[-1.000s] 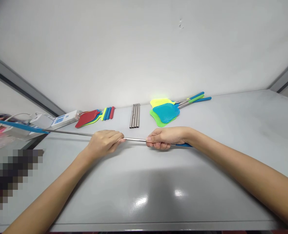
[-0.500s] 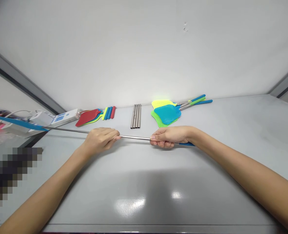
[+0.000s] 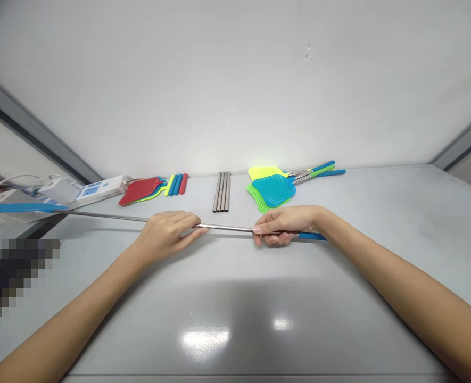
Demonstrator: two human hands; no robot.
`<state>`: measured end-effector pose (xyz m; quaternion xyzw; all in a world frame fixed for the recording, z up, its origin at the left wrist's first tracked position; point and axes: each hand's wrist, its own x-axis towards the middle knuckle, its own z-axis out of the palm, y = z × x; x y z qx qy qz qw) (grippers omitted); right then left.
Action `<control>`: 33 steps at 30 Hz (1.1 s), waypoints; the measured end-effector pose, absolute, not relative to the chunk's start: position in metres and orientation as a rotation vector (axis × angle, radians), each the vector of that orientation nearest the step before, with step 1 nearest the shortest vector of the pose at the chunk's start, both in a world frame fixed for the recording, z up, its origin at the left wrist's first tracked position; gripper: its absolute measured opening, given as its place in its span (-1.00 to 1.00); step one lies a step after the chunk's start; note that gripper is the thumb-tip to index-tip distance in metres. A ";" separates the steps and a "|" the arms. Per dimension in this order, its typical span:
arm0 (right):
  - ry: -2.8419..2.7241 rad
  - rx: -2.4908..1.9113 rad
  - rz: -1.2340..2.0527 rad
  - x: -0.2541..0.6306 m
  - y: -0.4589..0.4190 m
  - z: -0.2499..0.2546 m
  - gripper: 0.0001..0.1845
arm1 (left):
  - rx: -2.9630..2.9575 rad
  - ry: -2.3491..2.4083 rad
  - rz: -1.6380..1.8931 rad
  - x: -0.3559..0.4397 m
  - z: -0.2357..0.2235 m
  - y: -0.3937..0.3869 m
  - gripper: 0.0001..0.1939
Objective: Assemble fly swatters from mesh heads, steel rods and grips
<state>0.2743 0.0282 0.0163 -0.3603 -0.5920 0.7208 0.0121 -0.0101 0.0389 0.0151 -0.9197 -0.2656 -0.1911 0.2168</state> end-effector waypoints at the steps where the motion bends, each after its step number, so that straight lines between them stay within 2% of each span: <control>1: -1.853 -1.133 2.244 0.275 0.029 0.016 -0.68 | -2.561 -0.758 -0.529 -0.010 0.015 0.039 -0.68; 7: -1.877 -1.127 2.146 0.274 0.031 0.012 -0.69 | -2.593 -0.908 -0.431 -0.004 0.014 0.036 -0.67; 14: -1.788 -1.063 2.227 0.248 0.017 0.020 -0.73 | -2.723 -0.946 -0.326 0.028 0.008 0.005 -0.66; 24: -1.836 -1.081 2.149 0.238 0.000 0.032 -0.79 | -2.638 -0.758 -0.535 0.031 0.003 0.003 -0.62; 33: -1.675 -1.086 2.247 0.247 -0.028 0.041 -0.72 | -2.494 -0.509 -0.611 0.031 0.020 -0.002 -0.62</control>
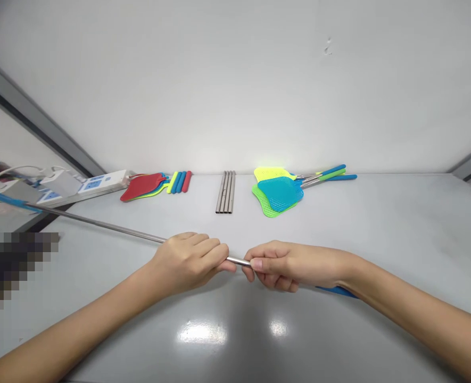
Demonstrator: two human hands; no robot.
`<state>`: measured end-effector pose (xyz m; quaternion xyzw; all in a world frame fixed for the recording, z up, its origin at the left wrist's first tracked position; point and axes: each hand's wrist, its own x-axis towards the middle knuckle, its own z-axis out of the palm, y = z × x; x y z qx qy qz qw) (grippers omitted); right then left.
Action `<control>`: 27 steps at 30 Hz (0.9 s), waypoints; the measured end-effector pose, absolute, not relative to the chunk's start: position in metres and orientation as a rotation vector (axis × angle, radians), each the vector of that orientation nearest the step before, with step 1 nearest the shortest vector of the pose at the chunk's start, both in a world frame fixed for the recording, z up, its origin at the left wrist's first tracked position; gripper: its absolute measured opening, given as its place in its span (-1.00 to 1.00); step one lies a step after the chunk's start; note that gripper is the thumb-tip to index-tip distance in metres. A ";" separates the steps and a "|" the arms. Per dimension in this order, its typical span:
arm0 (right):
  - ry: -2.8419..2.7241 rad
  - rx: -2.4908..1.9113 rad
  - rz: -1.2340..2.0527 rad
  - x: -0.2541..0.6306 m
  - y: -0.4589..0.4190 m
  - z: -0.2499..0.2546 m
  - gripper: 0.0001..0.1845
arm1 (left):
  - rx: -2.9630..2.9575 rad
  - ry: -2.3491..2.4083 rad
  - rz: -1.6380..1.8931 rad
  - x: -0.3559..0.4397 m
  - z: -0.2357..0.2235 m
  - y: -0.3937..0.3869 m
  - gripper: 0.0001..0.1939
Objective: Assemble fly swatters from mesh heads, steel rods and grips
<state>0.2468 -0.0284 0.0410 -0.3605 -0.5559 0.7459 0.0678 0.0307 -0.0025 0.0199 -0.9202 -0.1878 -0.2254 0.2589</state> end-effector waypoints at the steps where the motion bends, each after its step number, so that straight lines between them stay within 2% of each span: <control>1: -1.685 -1.077 2.244 0.247 -0.029 0.042 -0.72 | -2.488 -0.507 -0.608 0.030 0.021 -0.002 -0.62; 22: -1.830 -1.245 2.182 0.250 -0.007 0.044 -0.67 | -2.515 -0.488 -0.559 0.008 0.023 0.023 -0.63; 27: -1.722 -1.172 2.281 0.249 0.002 0.038 -0.69 | -2.526 -0.542 -0.546 0.011 0.020 0.027 -0.61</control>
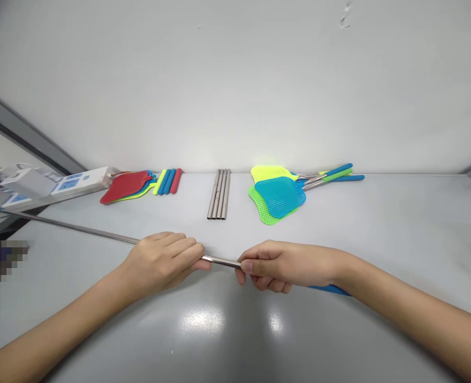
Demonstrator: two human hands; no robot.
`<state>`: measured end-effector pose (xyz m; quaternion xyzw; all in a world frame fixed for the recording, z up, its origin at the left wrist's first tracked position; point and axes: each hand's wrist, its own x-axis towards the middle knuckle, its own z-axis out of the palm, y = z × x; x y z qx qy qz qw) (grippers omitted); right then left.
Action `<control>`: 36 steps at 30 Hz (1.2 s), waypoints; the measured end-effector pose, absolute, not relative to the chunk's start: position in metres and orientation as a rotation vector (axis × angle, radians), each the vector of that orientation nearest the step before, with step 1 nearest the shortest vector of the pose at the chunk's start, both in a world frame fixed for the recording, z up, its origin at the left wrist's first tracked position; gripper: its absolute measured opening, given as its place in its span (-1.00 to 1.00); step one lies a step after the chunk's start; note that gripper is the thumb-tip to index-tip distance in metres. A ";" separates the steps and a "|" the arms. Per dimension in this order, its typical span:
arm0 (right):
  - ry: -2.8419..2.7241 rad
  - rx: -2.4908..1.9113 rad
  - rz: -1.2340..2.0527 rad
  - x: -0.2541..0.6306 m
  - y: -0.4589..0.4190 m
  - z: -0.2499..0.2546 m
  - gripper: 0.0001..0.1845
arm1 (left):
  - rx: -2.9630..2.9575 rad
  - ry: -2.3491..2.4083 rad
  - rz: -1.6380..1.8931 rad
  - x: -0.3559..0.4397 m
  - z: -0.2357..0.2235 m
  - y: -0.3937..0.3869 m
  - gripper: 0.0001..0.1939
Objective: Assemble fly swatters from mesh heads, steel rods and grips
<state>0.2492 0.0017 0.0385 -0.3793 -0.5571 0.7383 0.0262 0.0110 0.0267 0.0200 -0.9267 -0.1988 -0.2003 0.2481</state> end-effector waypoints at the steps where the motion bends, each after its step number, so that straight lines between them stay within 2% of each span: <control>1: -1.706 -1.155 2.302 0.249 0.004 0.038 -0.69 | -2.526 -0.547 -0.547 0.011 0.019 0.027 -0.60; 6: -1.785 -1.175 2.349 0.260 0.013 0.039 -0.68 | -2.521 -0.612 -0.537 0.009 0.021 0.029 -0.61; 12: -1.873 -1.442 2.119 0.286 0.017 0.044 -0.64 | -2.553 -0.723 -0.503 0.012 0.022 0.031 -0.61; 18: -1.854 -1.456 2.092 0.296 0.012 0.042 -0.64 | -2.730 -0.825 -0.291 0.033 0.026 0.025 -0.62; 21: -1.831 -1.445 2.091 0.292 0.009 0.043 -0.64 | -2.812 -0.833 -0.262 0.050 0.028 0.019 -0.66; 23: -1.861 -1.432 2.089 0.288 0.008 0.045 -0.63 | -2.876 -0.795 -0.234 0.061 0.028 0.014 -0.77; 32: -2.013 -1.436 1.949 0.272 -0.004 0.060 -0.68 | -2.813 -0.689 -0.427 0.072 0.028 0.010 -0.76; 36: -2.178 -1.453 1.823 0.267 -0.008 0.061 -0.62 | -2.806 -0.668 -0.436 0.065 0.029 0.009 -0.69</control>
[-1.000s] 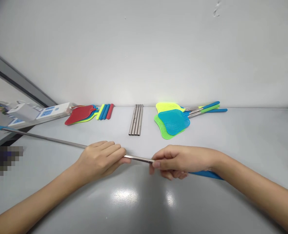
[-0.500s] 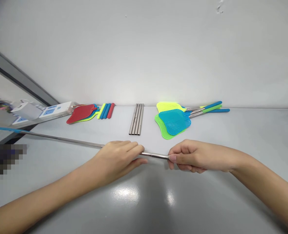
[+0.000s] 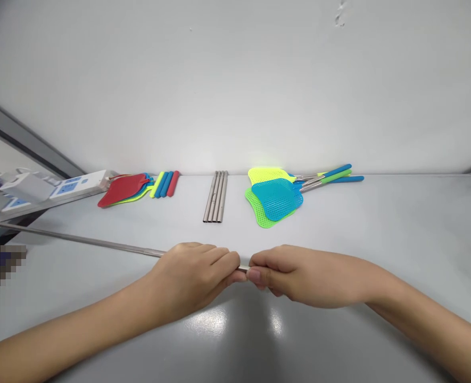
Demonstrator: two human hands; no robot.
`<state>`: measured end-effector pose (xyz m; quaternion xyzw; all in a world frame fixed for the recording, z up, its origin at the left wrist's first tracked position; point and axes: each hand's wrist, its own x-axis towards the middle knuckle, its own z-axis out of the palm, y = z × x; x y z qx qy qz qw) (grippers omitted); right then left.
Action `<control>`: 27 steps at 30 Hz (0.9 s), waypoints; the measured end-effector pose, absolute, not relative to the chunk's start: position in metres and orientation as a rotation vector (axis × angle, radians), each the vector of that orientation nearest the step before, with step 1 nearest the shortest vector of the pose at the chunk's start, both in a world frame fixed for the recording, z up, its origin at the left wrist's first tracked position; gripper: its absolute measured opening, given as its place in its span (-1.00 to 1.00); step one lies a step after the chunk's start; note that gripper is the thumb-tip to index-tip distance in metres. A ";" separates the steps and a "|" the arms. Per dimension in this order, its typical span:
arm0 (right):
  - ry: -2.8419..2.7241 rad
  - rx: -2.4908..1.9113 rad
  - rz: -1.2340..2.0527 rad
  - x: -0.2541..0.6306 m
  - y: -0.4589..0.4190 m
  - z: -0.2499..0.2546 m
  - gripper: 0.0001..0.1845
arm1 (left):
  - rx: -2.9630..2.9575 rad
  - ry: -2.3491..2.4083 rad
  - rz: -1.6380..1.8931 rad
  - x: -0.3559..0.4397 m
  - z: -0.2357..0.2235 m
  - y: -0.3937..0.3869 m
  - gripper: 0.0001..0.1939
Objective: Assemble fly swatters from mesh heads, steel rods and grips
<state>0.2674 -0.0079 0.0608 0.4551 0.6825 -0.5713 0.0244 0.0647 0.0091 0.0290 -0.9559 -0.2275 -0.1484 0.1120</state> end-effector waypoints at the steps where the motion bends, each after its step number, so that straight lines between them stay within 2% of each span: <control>1: 2.150 1.392 -1.719 0.267 -0.008 0.061 -0.62 | -2.820 -0.668 -0.412 0.063 0.029 0.009 -0.69; 10: 2.188 1.256 -1.637 0.271 -0.009 0.063 -0.65 | -2.859 -0.670 -0.291 0.045 0.037 0.007 -0.69; 27: 2.048 1.312 -1.857 0.275 0.002 0.060 -0.65 | -2.786 -0.628 -0.315 0.035 0.036 0.027 -0.66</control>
